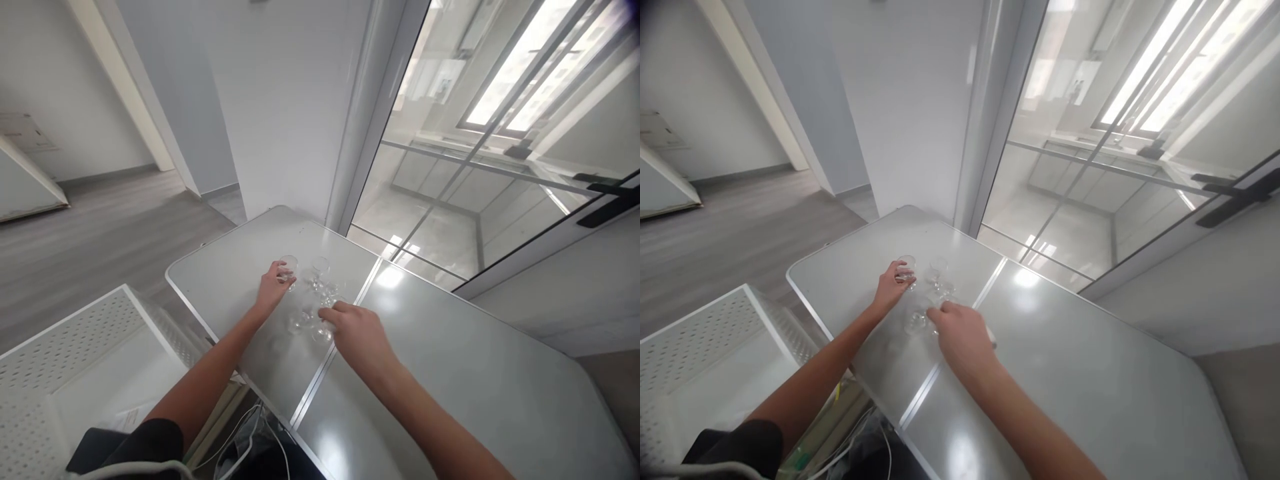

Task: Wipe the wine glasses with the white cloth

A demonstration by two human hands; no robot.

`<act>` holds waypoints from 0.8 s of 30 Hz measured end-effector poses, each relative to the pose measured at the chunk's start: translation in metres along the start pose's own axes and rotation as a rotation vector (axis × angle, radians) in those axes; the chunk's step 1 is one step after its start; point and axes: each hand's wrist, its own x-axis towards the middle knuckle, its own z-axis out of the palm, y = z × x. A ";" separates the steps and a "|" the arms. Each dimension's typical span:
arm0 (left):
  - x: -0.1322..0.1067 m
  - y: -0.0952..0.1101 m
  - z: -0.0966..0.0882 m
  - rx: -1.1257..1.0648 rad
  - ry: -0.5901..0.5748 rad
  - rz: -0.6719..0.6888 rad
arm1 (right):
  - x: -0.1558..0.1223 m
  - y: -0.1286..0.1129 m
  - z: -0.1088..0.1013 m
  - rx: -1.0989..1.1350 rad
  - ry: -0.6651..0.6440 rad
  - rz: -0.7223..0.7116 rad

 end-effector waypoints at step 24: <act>-0.058 -0.043 -0.012 0.371 -0.139 0.227 | 0.077 -0.040 0.035 -0.071 0.040 -0.015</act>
